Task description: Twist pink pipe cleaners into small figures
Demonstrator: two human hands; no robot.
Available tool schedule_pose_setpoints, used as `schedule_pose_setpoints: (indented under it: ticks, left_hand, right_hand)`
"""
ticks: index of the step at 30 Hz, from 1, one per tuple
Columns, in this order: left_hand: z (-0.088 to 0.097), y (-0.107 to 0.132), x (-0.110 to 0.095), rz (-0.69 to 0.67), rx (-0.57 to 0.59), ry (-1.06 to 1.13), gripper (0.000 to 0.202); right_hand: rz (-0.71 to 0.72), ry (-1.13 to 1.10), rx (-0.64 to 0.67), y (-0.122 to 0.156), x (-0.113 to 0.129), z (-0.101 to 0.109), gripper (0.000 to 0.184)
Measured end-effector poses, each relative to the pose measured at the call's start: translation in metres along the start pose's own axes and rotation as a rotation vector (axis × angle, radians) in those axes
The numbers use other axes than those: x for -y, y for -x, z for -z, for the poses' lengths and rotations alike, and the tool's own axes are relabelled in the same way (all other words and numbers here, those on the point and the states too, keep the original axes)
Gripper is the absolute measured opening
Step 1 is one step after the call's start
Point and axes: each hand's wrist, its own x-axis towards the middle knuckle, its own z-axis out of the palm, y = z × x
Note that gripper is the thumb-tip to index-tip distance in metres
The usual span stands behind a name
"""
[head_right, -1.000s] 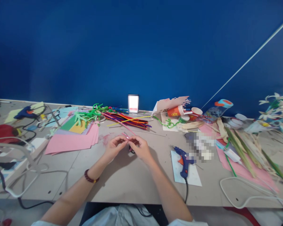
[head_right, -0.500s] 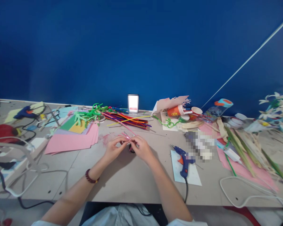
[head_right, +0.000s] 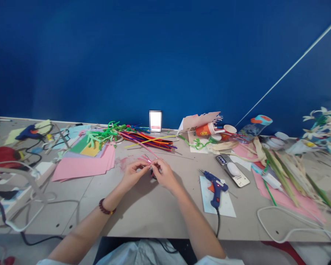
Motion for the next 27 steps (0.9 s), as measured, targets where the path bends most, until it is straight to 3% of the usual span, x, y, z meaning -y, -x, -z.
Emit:
schedule_pose_setpoints:
  ticks: [3,9,17,24,27]
  left_hand:
    - [0.0,-0.001,0.0,0.03,0.018,-0.004,0.012]
    - [-0.001,0.001,0.0,-0.04,0.03,-0.124,0.007]
    - [-0.002,0.006,0.0,-0.206,0.105,-0.281,0.011]
    - [-0.005,0.004,-0.001,0.012,0.061,-0.019,0.013]
    - [-0.005,0.001,0.002,0.129,0.06,0.175,0.02]
  right_hand:
    - [0.013,0.031,-0.021,0.0,0.0,0.0,0.014]
    - [0.086,0.261,-0.062,0.0,0.006,0.003,0.012]
    - [0.052,0.126,-0.097,-0.001,0.005,-0.001,0.013]
    - [-0.127,-0.052,-0.342,-0.01,-0.011,0.019,0.02]
    - [-0.162,0.026,-0.434,-0.013,-0.024,0.033,0.021]
